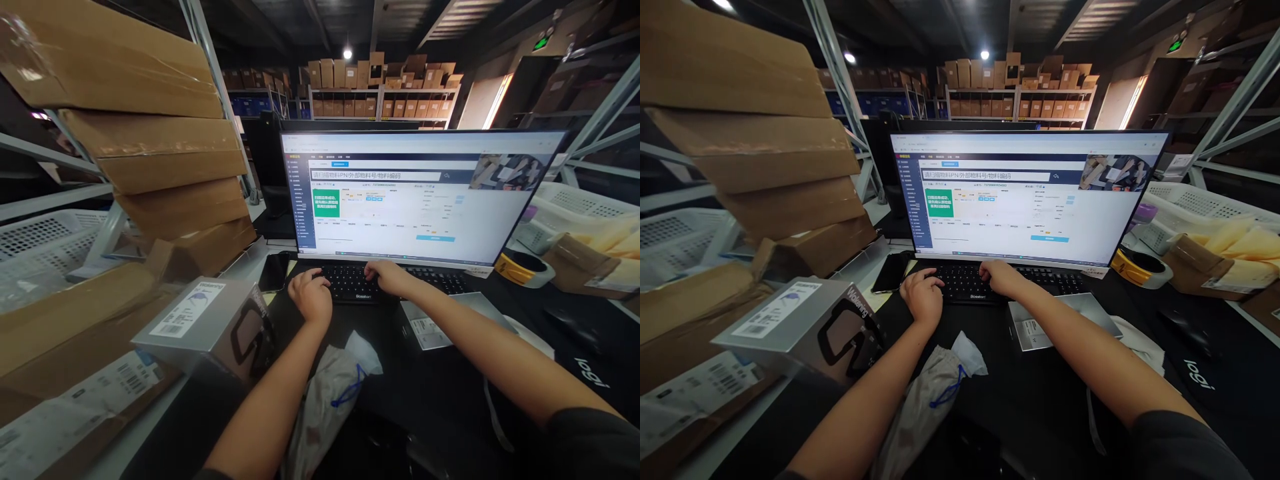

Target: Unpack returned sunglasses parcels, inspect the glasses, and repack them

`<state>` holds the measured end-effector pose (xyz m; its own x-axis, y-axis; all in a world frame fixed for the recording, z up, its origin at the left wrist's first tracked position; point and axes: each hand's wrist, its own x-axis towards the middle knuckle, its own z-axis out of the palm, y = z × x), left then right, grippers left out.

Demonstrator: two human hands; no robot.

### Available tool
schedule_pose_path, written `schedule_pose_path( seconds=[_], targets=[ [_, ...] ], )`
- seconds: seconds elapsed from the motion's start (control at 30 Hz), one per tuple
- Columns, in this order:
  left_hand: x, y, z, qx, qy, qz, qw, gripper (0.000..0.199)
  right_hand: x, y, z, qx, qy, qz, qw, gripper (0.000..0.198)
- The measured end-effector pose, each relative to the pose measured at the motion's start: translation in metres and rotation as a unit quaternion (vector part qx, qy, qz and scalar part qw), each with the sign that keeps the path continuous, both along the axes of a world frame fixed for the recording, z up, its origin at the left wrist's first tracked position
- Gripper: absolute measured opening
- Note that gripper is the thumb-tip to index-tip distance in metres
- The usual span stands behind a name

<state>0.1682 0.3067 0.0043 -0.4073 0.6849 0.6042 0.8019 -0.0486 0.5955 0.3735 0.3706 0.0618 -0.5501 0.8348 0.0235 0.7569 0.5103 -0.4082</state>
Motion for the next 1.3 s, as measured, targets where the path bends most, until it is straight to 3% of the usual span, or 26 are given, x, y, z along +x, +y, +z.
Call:
schedule_pose_path(
  seconds=[0.23, 0.63, 0.8, 1.0, 1.07, 1.13, 1.2, 1.3],
  targets=[
    [0.0, 0.004, -0.009, -0.035, 0.065, -0.08, 0.994, 0.026, 0.004, 0.002, 0.002, 0.013, -0.005, -0.054, 0.998, 0.013],
    [0.014, -0.003, 0.001, -0.01, 0.087, -0.074, 0.993, 0.028, 0.004, 0.003, 0.0, 0.005, -0.061, -0.086, 0.994, 0.018],
    [0.015, -0.001, -0.001, -0.011, 0.103, -0.116, 0.988, 0.026, 0.004, 0.002, 0.0, 0.012, -0.063, -0.033, 0.997, 0.011],
    [0.016, 0.001, -0.004, -0.014, 0.108, -0.14, 0.984, 0.031, -0.002, -0.008, 0.001, 0.077, -0.078, 0.032, 0.993, 0.075],
    [0.016, 0.001, -0.005, -0.013, 0.108, -0.144, 0.984, 0.031, -0.003, -0.009, 0.0, 0.095, -0.079, 0.045, 0.991, 0.082],
    [0.016, 0.0, -0.005, -0.012, 0.11, -0.151, 0.982, 0.03, -0.004, -0.009, 0.0, 0.109, -0.072, 0.062, 0.99, 0.066],
    [0.017, 0.0, -0.006, -0.012, 0.113, -0.159, 0.981, 0.029, -0.003, -0.007, -0.001, 0.117, -0.066, 0.072, 0.988, 0.038],
    [0.017, 0.001, -0.007, -0.014, 0.116, -0.166, 0.979, 0.03, -0.003, -0.003, -0.005, 0.122, -0.064, 0.076, 0.988, 0.037]
  ],
)
